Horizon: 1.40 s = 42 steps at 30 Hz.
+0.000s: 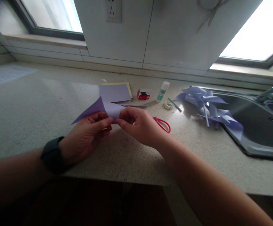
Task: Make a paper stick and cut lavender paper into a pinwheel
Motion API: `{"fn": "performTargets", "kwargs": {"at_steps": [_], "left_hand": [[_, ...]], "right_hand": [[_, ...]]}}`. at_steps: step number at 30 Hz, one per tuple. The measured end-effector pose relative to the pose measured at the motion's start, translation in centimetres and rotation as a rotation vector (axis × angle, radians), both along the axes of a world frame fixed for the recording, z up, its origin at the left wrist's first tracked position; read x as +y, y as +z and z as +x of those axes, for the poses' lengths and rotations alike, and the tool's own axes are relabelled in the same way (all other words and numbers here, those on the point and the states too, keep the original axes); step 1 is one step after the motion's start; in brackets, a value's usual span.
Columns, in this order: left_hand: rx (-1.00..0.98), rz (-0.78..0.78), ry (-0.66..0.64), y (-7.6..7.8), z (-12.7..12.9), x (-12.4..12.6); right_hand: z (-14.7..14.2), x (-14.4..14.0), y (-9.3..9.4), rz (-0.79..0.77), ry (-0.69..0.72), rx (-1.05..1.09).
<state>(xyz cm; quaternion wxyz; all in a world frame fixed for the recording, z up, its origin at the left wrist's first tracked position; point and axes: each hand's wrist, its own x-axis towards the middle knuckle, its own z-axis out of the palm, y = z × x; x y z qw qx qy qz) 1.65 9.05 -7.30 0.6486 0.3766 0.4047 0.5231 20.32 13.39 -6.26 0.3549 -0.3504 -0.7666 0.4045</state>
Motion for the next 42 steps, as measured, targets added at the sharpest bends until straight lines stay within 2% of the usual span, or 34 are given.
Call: {"fn": "performTargets", "kwargs": {"at_steps": [12,20,24,27,29,33,37,42], "left_hand": [[0.070,-0.010,-0.054,0.3,-0.2,-0.2],[0.089,-0.002,-0.027,0.2,-0.2,-0.1],[0.083,0.011,-0.030,0.1,-0.3,-0.1],[0.071,0.005,-0.018,0.2,-0.2,-0.1],[0.056,-0.005,-0.002,0.3,-0.1,-0.2],[0.043,-0.009,0.002,0.4,0.0,-0.2],[0.046,-0.001,-0.008,0.4,0.0,-0.2],[0.057,-0.003,-0.009,0.4,0.0,-0.2]], "right_hand": [[0.3,0.0,0.0,0.028,0.015,-0.041],[0.2,-0.1,0.1,0.002,0.004,-0.052],[1.4,0.3,1.0,0.069,-0.088,-0.079],[3.9,0.8,1.8,0.246,-0.289,-0.299],[5.7,1.1,2.2,0.274,-0.399,-0.527],[8.5,1.0,2.1,0.176,-0.382,-0.853],[9.5,0.3,1.7,0.162,-0.383,-0.913],[9.9,-0.7,1.5,0.257,-0.397,-0.928]]}}
